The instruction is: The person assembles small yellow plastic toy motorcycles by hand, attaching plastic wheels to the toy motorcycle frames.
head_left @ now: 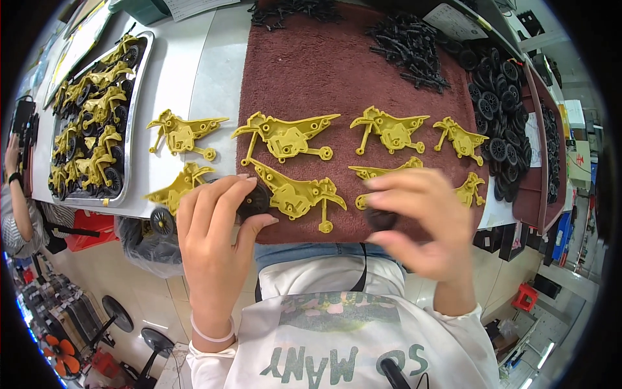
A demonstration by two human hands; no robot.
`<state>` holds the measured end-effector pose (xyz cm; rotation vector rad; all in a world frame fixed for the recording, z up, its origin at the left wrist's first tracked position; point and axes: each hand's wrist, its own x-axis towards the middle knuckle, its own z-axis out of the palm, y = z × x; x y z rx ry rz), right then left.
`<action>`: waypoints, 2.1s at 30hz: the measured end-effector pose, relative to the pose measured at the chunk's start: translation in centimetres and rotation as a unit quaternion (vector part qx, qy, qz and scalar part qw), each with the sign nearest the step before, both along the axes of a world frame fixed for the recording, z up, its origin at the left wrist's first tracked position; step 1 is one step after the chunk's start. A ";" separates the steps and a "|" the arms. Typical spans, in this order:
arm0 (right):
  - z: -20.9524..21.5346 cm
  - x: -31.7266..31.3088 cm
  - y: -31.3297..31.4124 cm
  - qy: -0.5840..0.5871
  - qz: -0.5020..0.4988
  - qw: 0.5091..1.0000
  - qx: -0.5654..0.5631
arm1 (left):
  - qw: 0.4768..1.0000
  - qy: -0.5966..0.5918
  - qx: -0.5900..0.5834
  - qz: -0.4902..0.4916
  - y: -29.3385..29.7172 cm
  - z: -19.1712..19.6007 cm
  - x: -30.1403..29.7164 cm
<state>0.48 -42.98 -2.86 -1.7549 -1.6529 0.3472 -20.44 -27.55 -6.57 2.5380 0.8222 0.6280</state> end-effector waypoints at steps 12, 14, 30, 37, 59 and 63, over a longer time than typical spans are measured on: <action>-3.4 -4.7 1.0 -0.049 0.037 0.998 0.026 | 0.999 -0.035 -0.028 -0.014 1.3 -1.3 0.0; -3.8 -4.8 0.9 -0.040 0.034 0.998 0.031 | 0.996 -0.054 -0.056 -0.044 1.8 -1.6 -0.2; -4.0 -3.8 1.3 -0.134 -0.001 0.991 0.028 | 0.985 -0.043 -0.094 -0.136 3.9 -0.8 -1.1; -4.0 -3.8 1.3 -0.130 -0.007 0.991 0.024 | 0.978 -0.069 0.024 -0.195 6.1 -1.7 -1.5; -4.7 -3.1 1.7 -0.106 -0.029 0.993 0.053 | 0.995 0.073 0.063 0.004 3.7 -1.3 -4.6; -5.1 -3.5 2.3 -0.126 -0.043 0.988 0.080 | 0.997 0.036 0.060 -0.029 4.4 -2.4 -5.6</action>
